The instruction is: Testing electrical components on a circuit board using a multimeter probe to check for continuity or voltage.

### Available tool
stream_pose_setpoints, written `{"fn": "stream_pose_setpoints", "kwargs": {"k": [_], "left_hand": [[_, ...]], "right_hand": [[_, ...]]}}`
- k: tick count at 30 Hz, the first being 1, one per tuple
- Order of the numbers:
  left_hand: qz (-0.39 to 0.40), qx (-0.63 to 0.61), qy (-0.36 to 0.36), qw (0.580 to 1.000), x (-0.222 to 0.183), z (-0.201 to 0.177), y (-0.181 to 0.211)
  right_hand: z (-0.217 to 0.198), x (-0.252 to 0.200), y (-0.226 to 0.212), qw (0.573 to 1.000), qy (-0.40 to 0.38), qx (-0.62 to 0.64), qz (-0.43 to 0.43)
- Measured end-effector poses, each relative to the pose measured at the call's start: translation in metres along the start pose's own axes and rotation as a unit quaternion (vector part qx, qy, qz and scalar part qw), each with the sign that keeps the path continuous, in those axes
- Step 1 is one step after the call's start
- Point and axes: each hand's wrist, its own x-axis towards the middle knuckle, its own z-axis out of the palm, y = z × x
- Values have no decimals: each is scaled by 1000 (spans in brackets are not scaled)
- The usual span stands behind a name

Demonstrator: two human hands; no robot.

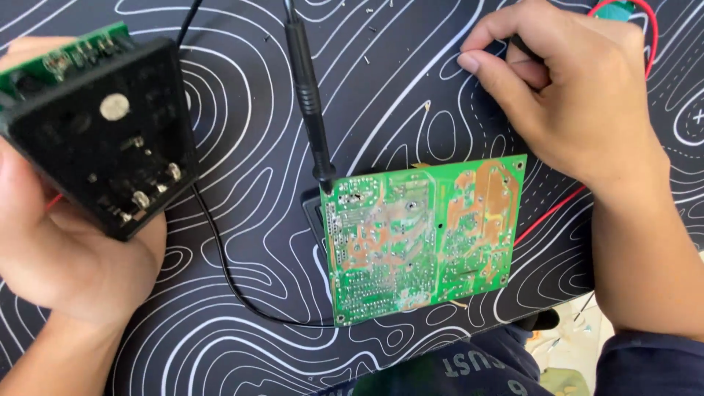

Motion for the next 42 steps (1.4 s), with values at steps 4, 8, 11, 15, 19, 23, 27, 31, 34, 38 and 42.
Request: {"fn": "stream_pose_setpoints", "kwargs": {"k": [4, 8, 11, 15, 19, 23, 27, 31, 34, 38, 42], "left_hand": [[-17, -5, 5, 1000, 6, 1, 4], [-35, -16, 6, 999, 13, 6, 8], [-52, -20, 10, 998, 12, 8, 12], [-76, -24, 20, 997, 9, 10, 17], [-86, -32, 26, 995, 8, 17, 25], [-97, -47, 31, 994, 8, 19, 31], [-87, -61, 13, 994, 9, 20, 28], [-85, -69, -1, 994, 10, 19, 32], [-50, -20, -31, 998, 10, 18, 38], [-72, -43, -21, 996, 12, 21, 43], [-71, -88, -2, 994, 13, 24, 41]], "right_hand": [[2, 15, -9, 1000, -26, -2, 10], [1, 32, -17, 999, -30, 5, -11], [-10, 31, -15, 999, -10, 31, -43], [-28, 27, -25, 990, -14, 142, 18], [-15, 38, -12, 941, -31, 331, 69], [-12, 54, -16, 922, -96, 367, 79], [-10, 84, -38, 918, -159, 361, 44], [-5, 108, -60, 911, -184, 369, -14], [-4, 119, -66, 914, -206, 346, -50], [-25, 112, -55, 925, -205, 313, -60], [-54, 85, -44, 954, -184, 235, 33]]}}
